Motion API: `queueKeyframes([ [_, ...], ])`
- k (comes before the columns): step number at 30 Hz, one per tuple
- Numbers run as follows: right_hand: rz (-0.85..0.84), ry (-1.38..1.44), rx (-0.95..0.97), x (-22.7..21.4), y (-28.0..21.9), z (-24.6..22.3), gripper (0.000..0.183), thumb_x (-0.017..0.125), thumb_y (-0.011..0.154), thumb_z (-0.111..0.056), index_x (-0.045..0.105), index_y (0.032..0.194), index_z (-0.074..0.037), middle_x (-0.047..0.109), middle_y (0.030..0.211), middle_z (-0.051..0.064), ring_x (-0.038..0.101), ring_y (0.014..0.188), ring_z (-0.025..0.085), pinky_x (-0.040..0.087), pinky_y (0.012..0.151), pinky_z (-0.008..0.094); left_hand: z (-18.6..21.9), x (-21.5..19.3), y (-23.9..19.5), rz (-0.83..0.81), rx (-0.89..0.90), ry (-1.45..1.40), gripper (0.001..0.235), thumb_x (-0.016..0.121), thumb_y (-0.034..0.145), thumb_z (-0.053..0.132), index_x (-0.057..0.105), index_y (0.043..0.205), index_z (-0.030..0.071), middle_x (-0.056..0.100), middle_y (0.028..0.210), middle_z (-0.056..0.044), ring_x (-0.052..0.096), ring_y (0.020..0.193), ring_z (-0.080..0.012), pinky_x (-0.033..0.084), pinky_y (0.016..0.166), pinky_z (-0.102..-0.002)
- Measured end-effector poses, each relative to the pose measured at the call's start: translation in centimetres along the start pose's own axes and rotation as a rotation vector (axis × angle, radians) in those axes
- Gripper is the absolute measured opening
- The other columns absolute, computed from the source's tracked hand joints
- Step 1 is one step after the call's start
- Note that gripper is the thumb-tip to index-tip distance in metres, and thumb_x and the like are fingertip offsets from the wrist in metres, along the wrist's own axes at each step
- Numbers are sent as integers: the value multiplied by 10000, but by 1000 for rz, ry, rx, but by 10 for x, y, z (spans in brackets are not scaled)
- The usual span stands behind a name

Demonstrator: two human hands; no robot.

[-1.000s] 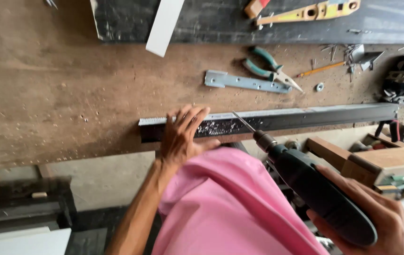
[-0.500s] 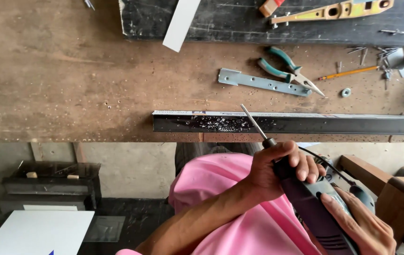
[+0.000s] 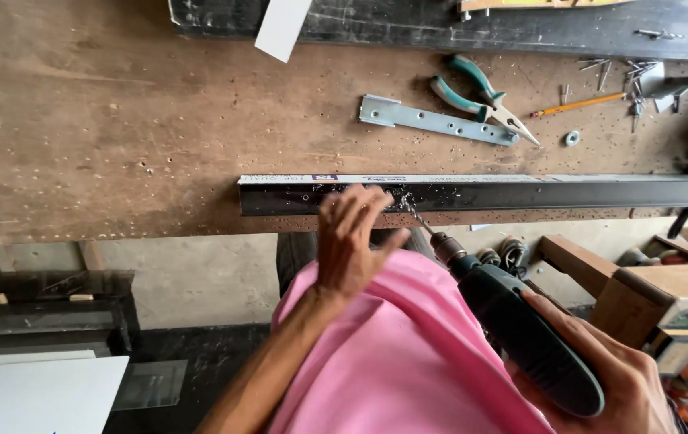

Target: Drilling a hole into a black metal profile using a power drill on a workbench

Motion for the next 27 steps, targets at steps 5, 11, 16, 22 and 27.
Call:
queueKeyframes([
  [5,-55,-30,-153,8,6,8,804,864,645,-279,630,1405,-165,792,1221,12,797,959,107,581,835,275,-29,7,19,-87,62,228,959,837,732,730,570,1406,102,609,1416,-87,529,1339,-288,313,1181,-536],
  [11,-84,-67,-158,12,10,-1,832,865,641,-308,615,1426,-195,780,1250,11,802,965,116,595,806,288,-39,18,15,-46,70,179,841,897,679,660,684,1284,115,694,1268,-15,577,1202,-247,344,1096,-522],
  [16,-88,-115,-138,13,10,-7,835,861,639,-319,615,1429,-205,762,1288,20,796,976,123,597,796,298,-40,18,15,-41,74,181,834,922,656,633,702,1282,128,703,1262,0,578,1207,-237,330,1097,-515],
  [22,-102,-136,-136,13,12,-12,856,864,632,-327,599,1439,-222,749,1315,27,793,1029,143,610,798,309,-40,16,16,-31,77,167,846,965,627,586,696,1284,127,705,1259,-1,603,1203,-225,334,1095,-507],
  [27,-88,-147,-163,13,13,-19,837,855,643,-326,604,1432,-205,758,1286,37,798,1012,146,616,783,305,-40,16,15,-28,81,162,824,967,635,565,692,1278,129,702,1254,-5,607,1206,-226,333,1096,-510],
])
Point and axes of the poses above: each hand's wrist, its own y-axis towards the middle knuckle, its own x-axis out of the palm, z = x × y, the point moved 1 cm from there along y, towards the middle knuckle
